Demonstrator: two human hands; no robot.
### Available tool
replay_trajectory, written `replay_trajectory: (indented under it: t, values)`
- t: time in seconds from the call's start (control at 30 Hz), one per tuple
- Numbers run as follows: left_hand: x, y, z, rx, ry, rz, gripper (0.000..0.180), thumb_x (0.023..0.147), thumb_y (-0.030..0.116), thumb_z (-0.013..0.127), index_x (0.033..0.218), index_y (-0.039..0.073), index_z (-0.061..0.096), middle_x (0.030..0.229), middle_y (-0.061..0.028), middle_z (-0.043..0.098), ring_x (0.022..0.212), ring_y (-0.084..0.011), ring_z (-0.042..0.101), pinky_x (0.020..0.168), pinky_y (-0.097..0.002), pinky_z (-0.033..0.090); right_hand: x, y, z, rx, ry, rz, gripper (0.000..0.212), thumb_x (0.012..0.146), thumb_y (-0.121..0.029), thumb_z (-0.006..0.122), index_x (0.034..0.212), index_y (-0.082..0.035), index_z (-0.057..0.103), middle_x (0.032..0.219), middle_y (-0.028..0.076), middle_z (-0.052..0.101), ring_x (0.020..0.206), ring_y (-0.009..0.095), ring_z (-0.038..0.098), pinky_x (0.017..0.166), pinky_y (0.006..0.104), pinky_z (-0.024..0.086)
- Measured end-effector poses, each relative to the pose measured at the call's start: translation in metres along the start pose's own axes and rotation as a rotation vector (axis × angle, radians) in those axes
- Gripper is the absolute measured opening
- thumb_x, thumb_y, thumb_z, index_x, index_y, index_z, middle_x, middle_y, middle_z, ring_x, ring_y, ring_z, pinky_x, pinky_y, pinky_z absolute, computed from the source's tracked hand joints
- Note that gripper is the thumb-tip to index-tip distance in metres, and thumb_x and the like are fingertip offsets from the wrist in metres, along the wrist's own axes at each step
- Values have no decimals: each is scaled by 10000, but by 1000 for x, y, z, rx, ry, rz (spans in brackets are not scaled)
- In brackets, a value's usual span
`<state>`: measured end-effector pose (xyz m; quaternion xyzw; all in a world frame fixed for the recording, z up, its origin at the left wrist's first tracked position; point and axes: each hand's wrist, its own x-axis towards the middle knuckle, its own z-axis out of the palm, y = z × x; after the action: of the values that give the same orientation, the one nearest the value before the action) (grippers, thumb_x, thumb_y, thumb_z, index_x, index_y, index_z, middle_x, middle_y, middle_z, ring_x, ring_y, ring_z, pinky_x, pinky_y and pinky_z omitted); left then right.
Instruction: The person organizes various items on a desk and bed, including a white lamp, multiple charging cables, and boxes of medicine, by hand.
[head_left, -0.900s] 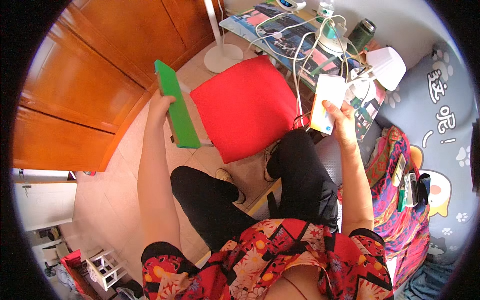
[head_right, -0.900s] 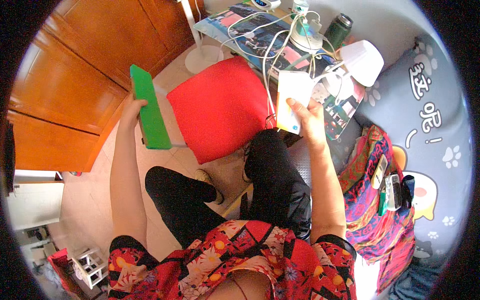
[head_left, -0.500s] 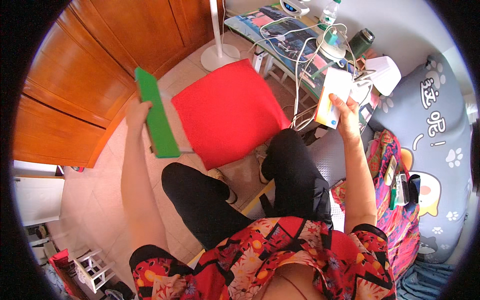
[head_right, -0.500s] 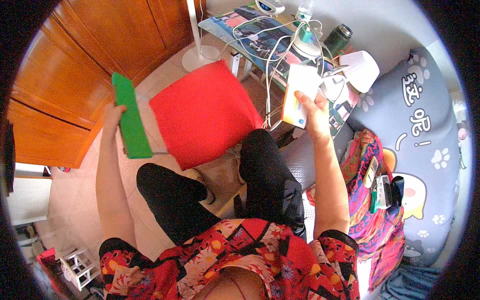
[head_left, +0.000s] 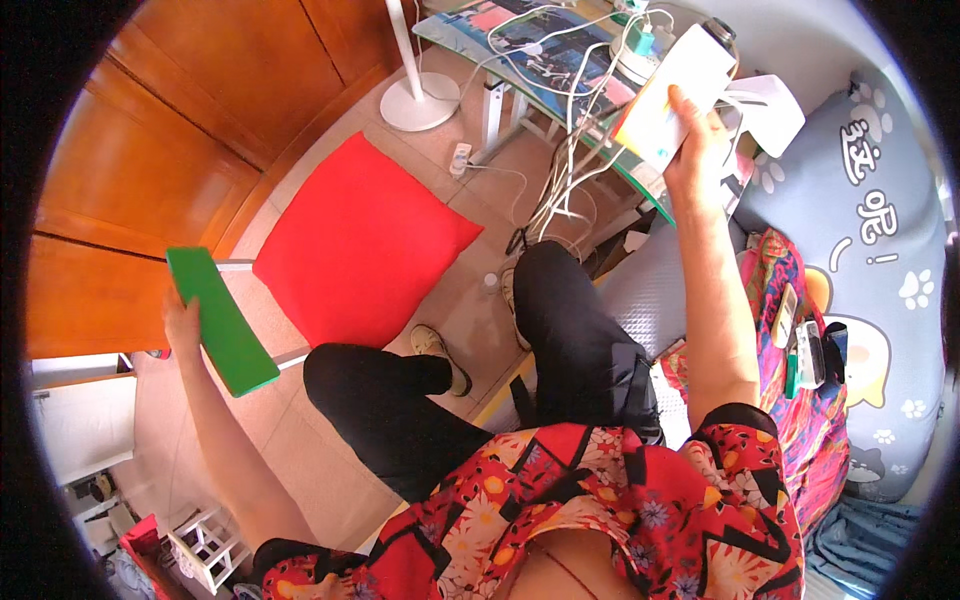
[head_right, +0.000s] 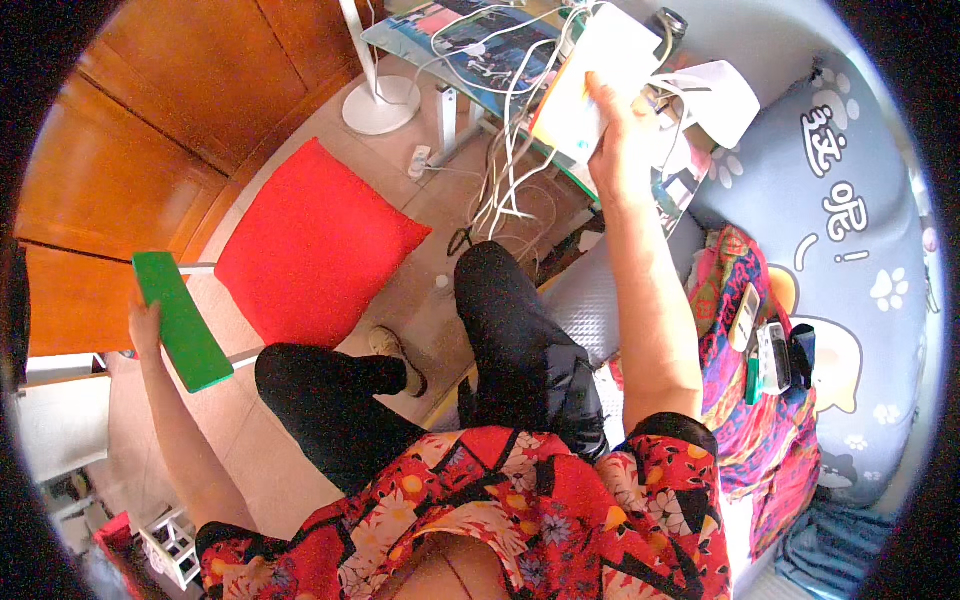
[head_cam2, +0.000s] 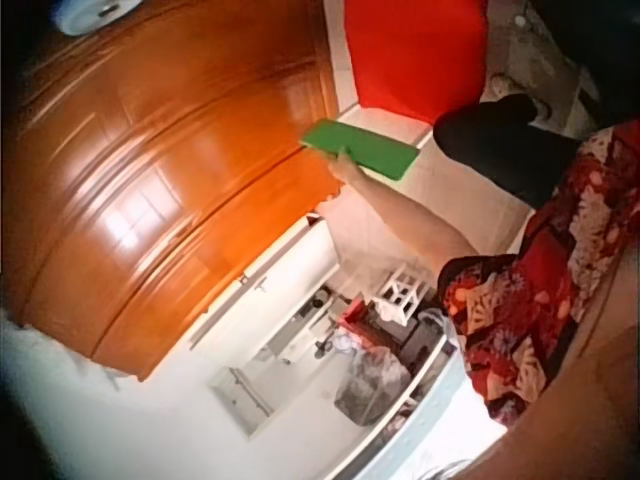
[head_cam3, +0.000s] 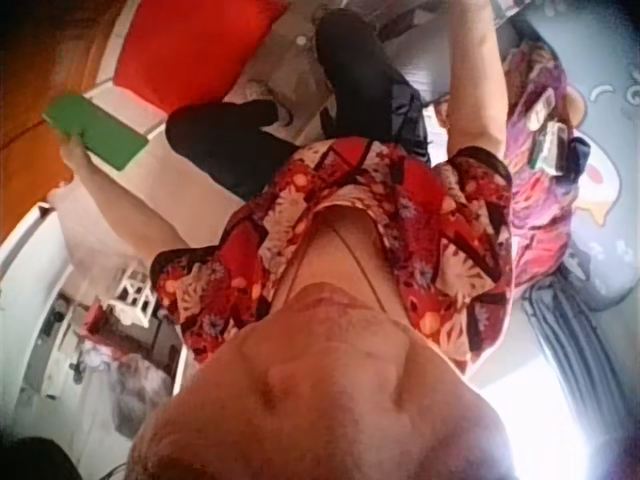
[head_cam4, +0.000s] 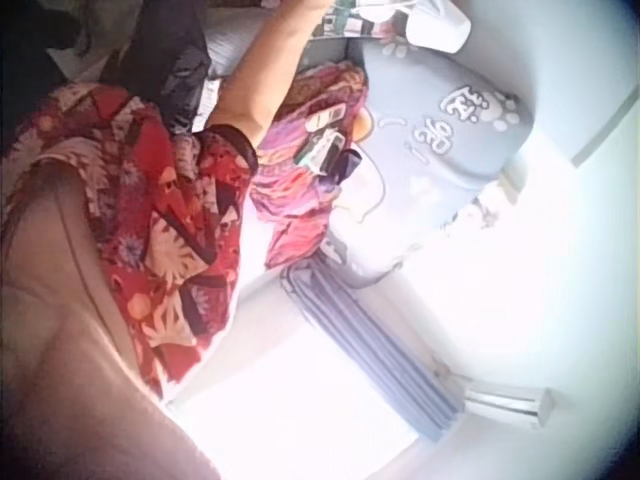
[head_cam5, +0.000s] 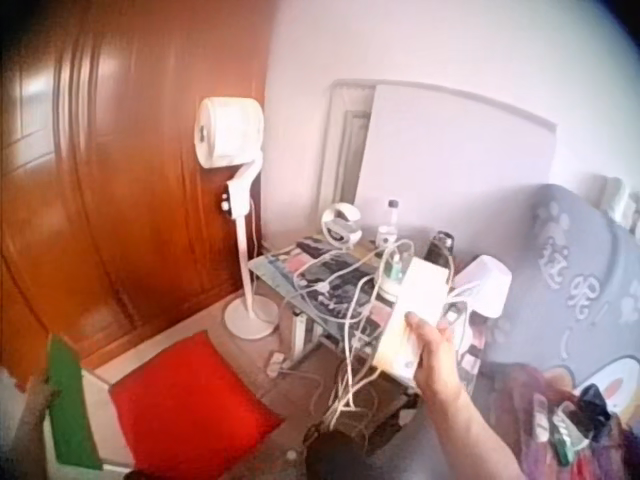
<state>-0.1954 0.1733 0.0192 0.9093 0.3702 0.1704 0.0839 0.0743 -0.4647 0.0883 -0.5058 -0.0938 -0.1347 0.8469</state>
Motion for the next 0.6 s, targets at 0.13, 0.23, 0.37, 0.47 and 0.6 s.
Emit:
replay_trajectory:
  t: [0.13, 0.23, 0.37, 0.47, 0.6]
  values:
    - [3, 85, 12, -78, 248, 383, 527, 772, 243, 669, 1225, 29, 507, 1163, -203, 543, 1106, -363, 488, 965, -391, 372, 28, -4, 15, 104, 11, -65, 300, 829, -81, 591, 1088, 48, 512, 980, 128, 614, 883, 236, 631, 788, 361, 537]
    - [-59, 213, 52, -391, -39, 554, 612, 743, 241, 701, 1274, 44, 468, 1272, -168, 481, 1199, -317, 429, 1026, -387, 318, 38, -9, 12, 164, -21, -47, 309, 841, -114, 575, 1099, 40, 502, 1004, 134, 615, 916, 246, 629, 820, 386, 532]
    - [-135, 340, 111, -587, -509, 668, 863, 639, 313, 787, 1341, 25, 376, 1364, -183, 406, 1275, -315, 364, 1068, -401, 281, 44, -19, 12, 251, -67, -10, 308, 852, -128, 561, 1111, 29, 504, 1035, 137, 616, 930, 251, 627, 846, 400, 522]
    - [-164, 381, 180, -893, -718, 590, 1082, 532, 390, 838, 1365, -30, 289, 1351, -252, 385, 1261, -372, 367, 1053, -414, 295, 38, -13, 19, 259, -43, 24, 309, 861, -133, 551, 1127, 18, 504, 1034, 131, 618, 928, 249, 626, 834, 404, 526]
    - [-180, 441, 219, -943, -828, 456, 1060, 553, 311, 844, 1371, -42, 271, 1379, -219, 362, 1294, -309, 338, 1076, -350, 253, 38, -20, 7, 287, -90, 67, 338, 865, -156, 554, 1166, -13, 495, 1048, 150, 604, 908, 273, 619, 792, 415, 536]
